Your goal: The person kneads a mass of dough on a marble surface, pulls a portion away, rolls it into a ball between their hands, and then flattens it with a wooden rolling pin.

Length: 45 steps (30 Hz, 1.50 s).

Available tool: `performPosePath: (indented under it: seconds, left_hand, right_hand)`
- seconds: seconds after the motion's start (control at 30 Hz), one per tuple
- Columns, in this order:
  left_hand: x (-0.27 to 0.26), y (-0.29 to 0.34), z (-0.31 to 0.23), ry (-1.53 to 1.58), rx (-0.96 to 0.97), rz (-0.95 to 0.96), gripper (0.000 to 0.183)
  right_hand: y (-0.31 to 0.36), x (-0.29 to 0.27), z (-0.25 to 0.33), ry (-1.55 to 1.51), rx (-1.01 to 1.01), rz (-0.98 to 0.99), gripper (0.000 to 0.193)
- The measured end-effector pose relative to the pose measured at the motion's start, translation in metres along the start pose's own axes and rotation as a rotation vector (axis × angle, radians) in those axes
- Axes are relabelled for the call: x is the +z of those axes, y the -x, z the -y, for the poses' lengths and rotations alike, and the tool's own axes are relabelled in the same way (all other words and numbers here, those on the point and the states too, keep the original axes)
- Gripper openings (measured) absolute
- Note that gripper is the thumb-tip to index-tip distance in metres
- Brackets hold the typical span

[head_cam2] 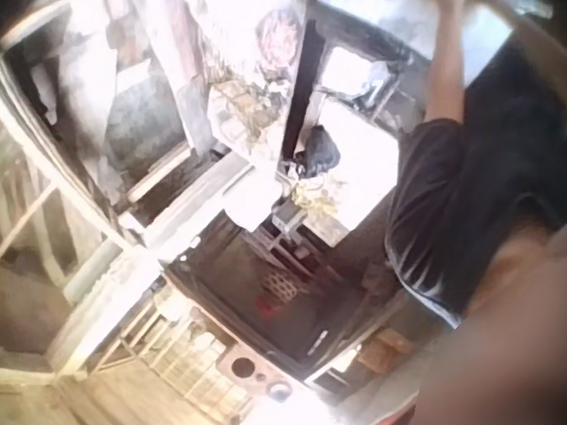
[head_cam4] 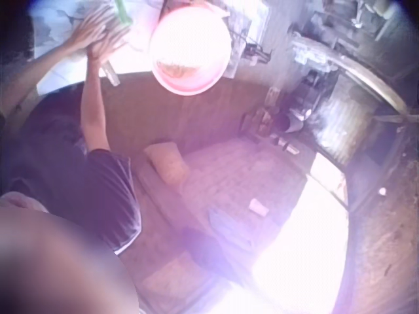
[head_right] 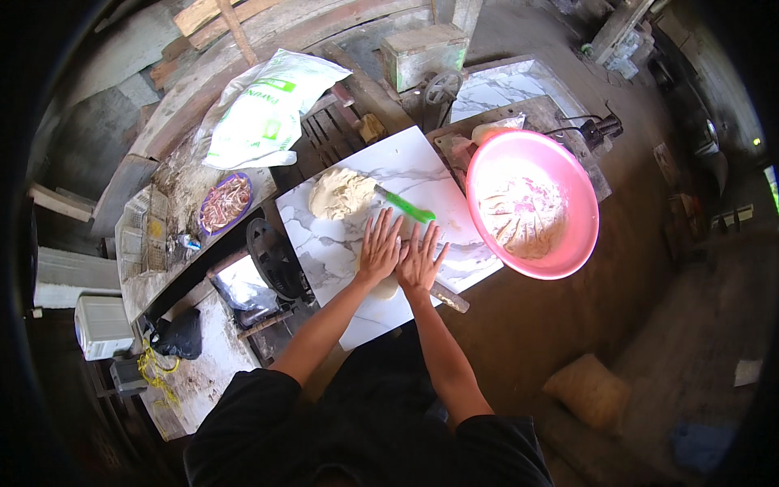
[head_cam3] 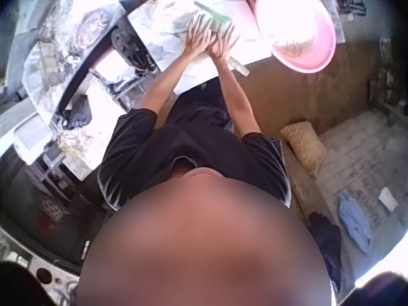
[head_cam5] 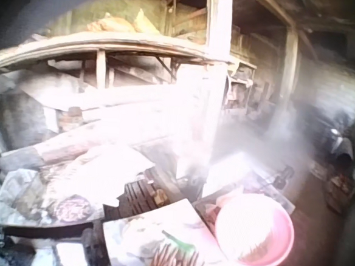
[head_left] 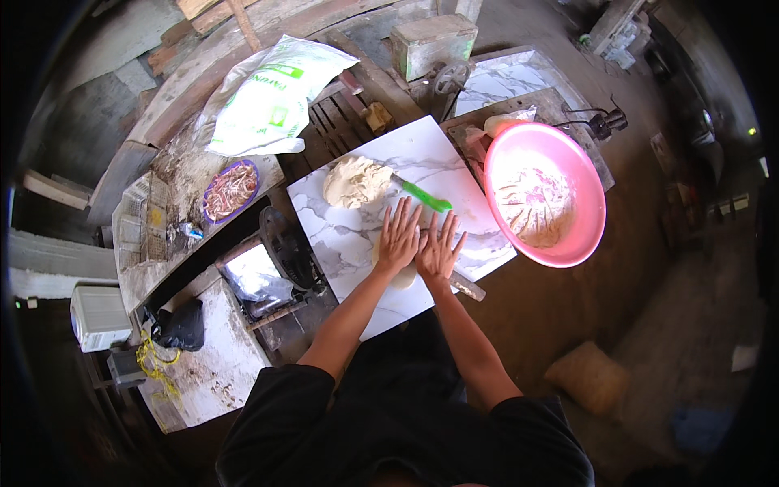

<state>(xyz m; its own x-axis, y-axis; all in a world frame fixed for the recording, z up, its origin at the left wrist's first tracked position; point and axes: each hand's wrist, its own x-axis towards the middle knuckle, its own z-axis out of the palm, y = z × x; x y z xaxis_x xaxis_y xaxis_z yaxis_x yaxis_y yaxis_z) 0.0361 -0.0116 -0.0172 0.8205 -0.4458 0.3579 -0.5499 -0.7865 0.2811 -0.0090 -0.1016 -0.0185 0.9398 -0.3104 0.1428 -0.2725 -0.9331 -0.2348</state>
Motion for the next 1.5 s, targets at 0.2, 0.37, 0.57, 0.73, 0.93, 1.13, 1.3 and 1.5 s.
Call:
performPosePath:
  seconds: [0.2,0.37,0.57,0.73,0.93,1.13,1.3,1.5]
  left_hand:
    - [-0.003,0.032,0.006,0.111,-0.107,0.047,0.047]
    - [0.002,0.055,0.002,0.095,-0.204,0.059,0.051]
    - [0.010,0.044,0.001,0.137,-0.191,0.018,0.047]
    - [0.014,0.035,0.006,0.106,-0.180,-0.001,0.045]
    - [0.018,0.012,0.001,0.056,-0.198,-0.038,0.041]
    - [0.012,-0.010,0.001,-0.016,-0.178,-0.069,0.040]
    - [0.009,-0.016,0.001,-0.058,-0.193,-0.062,0.041]
    - [0.009,-0.025,0.004,-0.009,-0.242,-0.041,0.041]
  right_hand:
    - [0.019,0.008,0.007,0.020,-0.154,0.039,0.048]
    - [0.024,0.014,-0.006,-0.066,-0.333,0.036,0.047]
    - [0.004,0.008,-0.020,-0.058,-0.407,0.115,0.049]
    - [-0.004,0.010,-0.014,-0.103,-0.331,0.111,0.049]
    - [-0.022,0.011,-0.015,-0.036,-0.266,0.075,0.049]
    - [-0.035,0.008,-0.011,-0.072,-0.179,0.027,0.048]
    - [-0.037,0.001,-0.009,-0.101,-0.233,-0.025,0.047]
    - [-0.014,-0.022,-0.017,-0.276,-0.377,0.103,0.043]
